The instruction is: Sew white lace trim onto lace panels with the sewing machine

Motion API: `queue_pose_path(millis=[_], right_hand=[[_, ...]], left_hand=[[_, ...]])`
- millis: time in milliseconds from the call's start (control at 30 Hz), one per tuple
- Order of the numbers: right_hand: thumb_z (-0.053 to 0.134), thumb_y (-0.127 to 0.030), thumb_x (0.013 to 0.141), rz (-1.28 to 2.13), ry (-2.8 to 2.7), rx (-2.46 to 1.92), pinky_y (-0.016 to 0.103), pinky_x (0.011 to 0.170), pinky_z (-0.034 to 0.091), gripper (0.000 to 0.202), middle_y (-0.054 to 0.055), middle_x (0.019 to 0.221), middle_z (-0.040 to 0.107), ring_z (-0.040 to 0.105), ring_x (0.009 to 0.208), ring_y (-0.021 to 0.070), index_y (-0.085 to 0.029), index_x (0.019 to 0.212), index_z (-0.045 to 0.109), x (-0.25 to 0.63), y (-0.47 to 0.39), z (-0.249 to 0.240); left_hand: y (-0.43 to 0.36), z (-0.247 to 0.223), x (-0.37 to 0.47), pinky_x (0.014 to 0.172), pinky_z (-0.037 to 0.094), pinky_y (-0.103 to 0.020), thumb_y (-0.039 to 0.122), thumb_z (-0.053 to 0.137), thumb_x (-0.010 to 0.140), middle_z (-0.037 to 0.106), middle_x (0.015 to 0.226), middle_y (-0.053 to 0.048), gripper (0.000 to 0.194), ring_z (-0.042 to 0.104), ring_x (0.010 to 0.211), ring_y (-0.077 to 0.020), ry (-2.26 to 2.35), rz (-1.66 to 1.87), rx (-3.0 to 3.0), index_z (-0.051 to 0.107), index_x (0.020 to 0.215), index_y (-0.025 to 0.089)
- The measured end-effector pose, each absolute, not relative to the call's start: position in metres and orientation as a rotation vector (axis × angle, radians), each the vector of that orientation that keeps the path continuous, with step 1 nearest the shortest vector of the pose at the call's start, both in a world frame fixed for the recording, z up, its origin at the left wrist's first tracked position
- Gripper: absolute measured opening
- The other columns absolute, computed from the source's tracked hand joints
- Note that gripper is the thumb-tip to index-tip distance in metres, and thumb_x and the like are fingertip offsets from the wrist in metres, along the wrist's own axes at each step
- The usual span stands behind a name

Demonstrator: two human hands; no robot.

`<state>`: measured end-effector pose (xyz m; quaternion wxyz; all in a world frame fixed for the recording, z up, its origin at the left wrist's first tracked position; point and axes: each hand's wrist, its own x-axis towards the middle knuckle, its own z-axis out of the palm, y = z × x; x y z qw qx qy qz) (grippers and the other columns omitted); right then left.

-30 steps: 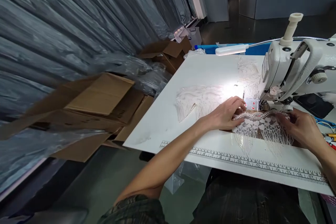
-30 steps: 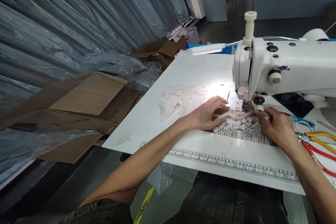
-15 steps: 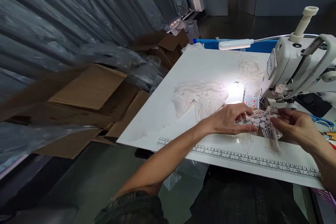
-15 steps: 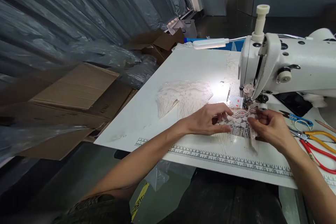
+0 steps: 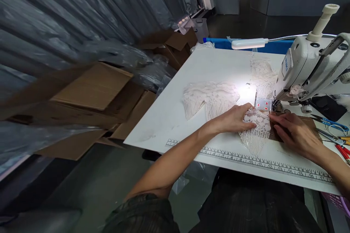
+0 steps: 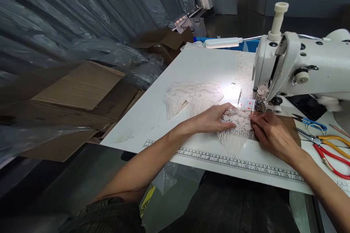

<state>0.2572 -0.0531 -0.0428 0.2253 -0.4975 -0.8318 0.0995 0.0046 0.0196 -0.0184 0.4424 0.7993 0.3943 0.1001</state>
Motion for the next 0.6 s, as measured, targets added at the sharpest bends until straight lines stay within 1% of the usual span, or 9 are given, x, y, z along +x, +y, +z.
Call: queue_pose_path(millis=[67,133,200,300,367,433,500,600], right_hand=[[0.037,-0.033,0.100,0.103,-2.406,-1.359,0.045,0.085,0.055,0.041,0.014,0.106,0.062,0.061,0.094,0.0277,-0.022,0.130,0.064,0.253,-0.052,-0.047],[0.037,-0.031,0.100,-0.013,-2.488,-1.391,0.044,0.079,0.055,0.042,0.014,0.101,0.059,0.059,0.087,0.0267,-0.021,0.131,0.064,0.250,-0.048,-0.049],[0.036,-0.031,0.101,-0.024,-2.538,-1.420,0.041,0.075,0.055,0.043,0.014,0.099,0.058,0.058,0.081,0.0246,-0.021,0.132,0.062,0.250,-0.041,-0.047],[0.033,-0.037,0.102,0.113,-2.538,-1.437,0.036,0.071,0.055,0.045,0.013,0.102,0.058,0.060,0.079,0.0223,-0.022,0.135,0.060,0.256,-0.033,-0.042],[0.031,-0.039,0.103,0.217,-2.509,-1.436,0.034,0.068,0.054,0.047,0.012,0.107,0.060,0.062,0.081,0.0217,-0.024,0.139,0.057,0.261,-0.031,-0.040],[0.028,-0.041,0.104,0.236,-2.494,-1.445,0.033,0.064,0.053,0.049,0.012,0.109,0.060,0.062,0.080,0.0216,-0.025,0.142,0.054,0.262,-0.030,-0.040],[0.029,-0.042,0.103,0.164,-2.501,-1.477,0.033,0.061,0.051,0.049,0.012,0.106,0.060,0.060,0.075,0.0215,-0.026,0.142,0.055,0.259,-0.031,-0.043],[0.034,-0.040,0.102,0.040,-2.513,-1.543,0.035,0.062,0.048,0.045,0.012,0.102,0.058,0.055,0.069,0.0201,-0.028,0.136,0.061,0.250,-0.033,-0.047]], left_hand=[[0.019,-0.015,0.006,0.060,0.046,-0.029,0.040,0.069,0.081,0.069,0.096,-0.007,0.046,0.065,0.079,-0.0212,1.014,0.223,1.976,0.057,0.119,0.018],[0.018,-0.011,0.007,0.059,0.044,-0.029,0.037,0.069,0.081,0.068,0.093,-0.006,0.054,0.064,0.076,-0.0204,1.071,0.181,1.946,0.053,0.128,0.016],[0.017,-0.006,0.009,0.058,0.043,-0.028,0.036,0.069,0.081,0.067,0.092,-0.006,0.060,0.062,0.075,-0.0200,1.139,0.160,1.914,0.050,0.134,0.015],[0.017,-0.004,0.012,0.062,0.044,-0.029,0.040,0.074,0.079,0.066,0.096,-0.007,0.066,0.062,0.081,-0.0213,1.219,0.196,1.904,0.051,0.135,0.015],[0.017,-0.004,0.013,0.064,0.044,-0.030,0.043,0.073,0.082,0.065,0.096,-0.007,0.063,0.061,0.083,-0.0217,1.249,0.226,1.902,0.052,0.133,0.014],[0.018,-0.005,0.013,0.064,0.043,-0.030,0.041,0.068,0.086,0.064,0.093,-0.006,0.054,0.060,0.081,-0.0203,1.263,0.244,1.900,0.054,0.131,0.013],[0.019,-0.006,0.013,0.061,0.041,-0.029,0.035,0.064,0.088,0.062,0.087,-0.004,0.048,0.059,0.075,-0.0179,1.264,0.245,1.903,0.055,0.130,0.014],[0.019,-0.006,0.011,0.055,0.037,-0.027,0.030,0.063,0.087,0.058,0.080,-0.002,0.048,0.054,0.066,-0.0144,1.251,0.210,1.902,0.055,0.131,0.014]])
